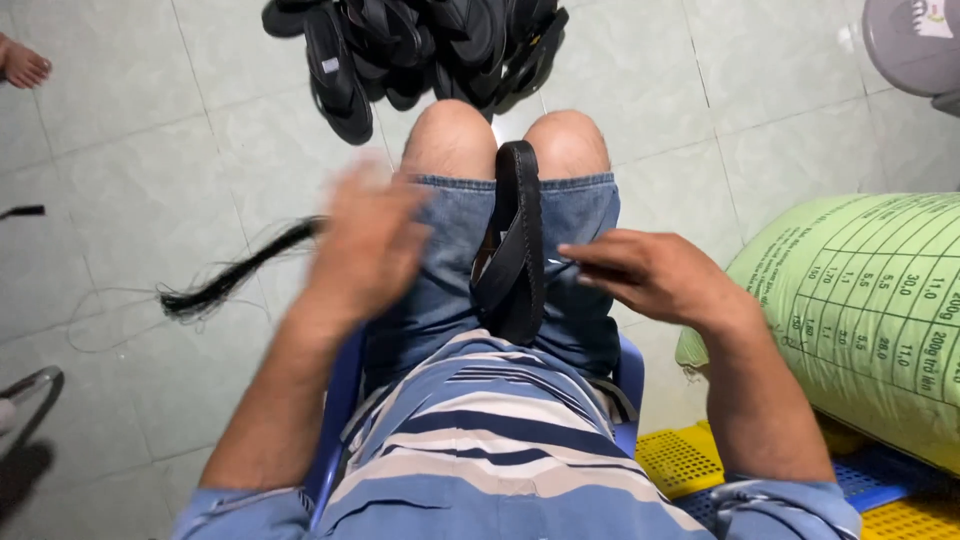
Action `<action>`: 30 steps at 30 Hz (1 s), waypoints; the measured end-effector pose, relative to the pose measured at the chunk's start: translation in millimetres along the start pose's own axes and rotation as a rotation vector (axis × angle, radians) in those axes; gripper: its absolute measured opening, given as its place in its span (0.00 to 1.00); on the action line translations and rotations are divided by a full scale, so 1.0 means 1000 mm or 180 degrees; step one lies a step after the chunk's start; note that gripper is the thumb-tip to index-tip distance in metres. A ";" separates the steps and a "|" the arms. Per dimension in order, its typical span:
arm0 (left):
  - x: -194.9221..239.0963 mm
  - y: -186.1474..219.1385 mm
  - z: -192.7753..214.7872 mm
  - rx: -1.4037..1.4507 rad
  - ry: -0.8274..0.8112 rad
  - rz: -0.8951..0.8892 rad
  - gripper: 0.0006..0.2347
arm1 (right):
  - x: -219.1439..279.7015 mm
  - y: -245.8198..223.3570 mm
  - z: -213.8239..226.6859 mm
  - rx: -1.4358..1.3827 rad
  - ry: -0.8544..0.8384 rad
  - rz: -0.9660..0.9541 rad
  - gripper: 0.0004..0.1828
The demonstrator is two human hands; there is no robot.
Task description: The person sits on a blue plastic chair and sews a black sandal held on their lap using a needle and black thread. They repeatedly push the needle through the sandal strap and pull the thread to secure it. A pile of similar sandals is visible on the floor nearby.
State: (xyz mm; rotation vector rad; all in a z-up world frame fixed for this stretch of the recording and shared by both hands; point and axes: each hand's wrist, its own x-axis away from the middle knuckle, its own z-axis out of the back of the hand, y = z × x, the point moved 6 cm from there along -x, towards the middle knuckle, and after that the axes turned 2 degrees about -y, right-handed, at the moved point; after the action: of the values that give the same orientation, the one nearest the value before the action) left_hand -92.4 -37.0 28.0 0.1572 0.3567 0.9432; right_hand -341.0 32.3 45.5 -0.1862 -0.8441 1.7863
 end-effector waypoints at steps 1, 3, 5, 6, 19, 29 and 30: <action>-0.004 0.026 -0.013 0.0512 -0.0087 -0.0534 0.15 | -0.004 0.001 -0.003 0.0072 0.0084 0.0029 0.15; -0.010 0.055 -0.027 0.0998 -0.0092 -0.1058 0.17 | -0.016 0.001 0.001 0.0207 0.0178 0.0107 0.13; -0.009 0.065 -0.039 0.1978 -0.0399 -0.0925 0.22 | -0.019 -0.002 0.002 0.0317 0.0228 0.0216 0.13; -0.010 0.068 -0.035 0.1981 -0.0395 -0.0918 0.22 | -0.021 -0.002 0.001 0.0319 0.0220 0.0218 0.13; 0.004 0.053 -0.058 0.2537 -0.1457 0.1413 0.10 | -0.029 0.004 -0.005 0.0390 0.0044 0.0143 0.16; 0.024 0.115 -0.064 0.1853 0.0812 -0.0127 0.03 | -0.020 -0.022 -0.013 0.2304 0.0079 0.0188 0.14; 0.026 0.118 -0.070 0.1850 0.0839 -0.0089 0.03 | -0.020 -0.017 -0.017 0.2322 0.0054 0.0223 0.14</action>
State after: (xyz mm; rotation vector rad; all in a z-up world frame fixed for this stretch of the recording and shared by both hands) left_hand -193.9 50.8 -9.6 0.5593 0.8720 0.8124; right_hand -311.9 25.2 37.9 0.2477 -0.1356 2.0386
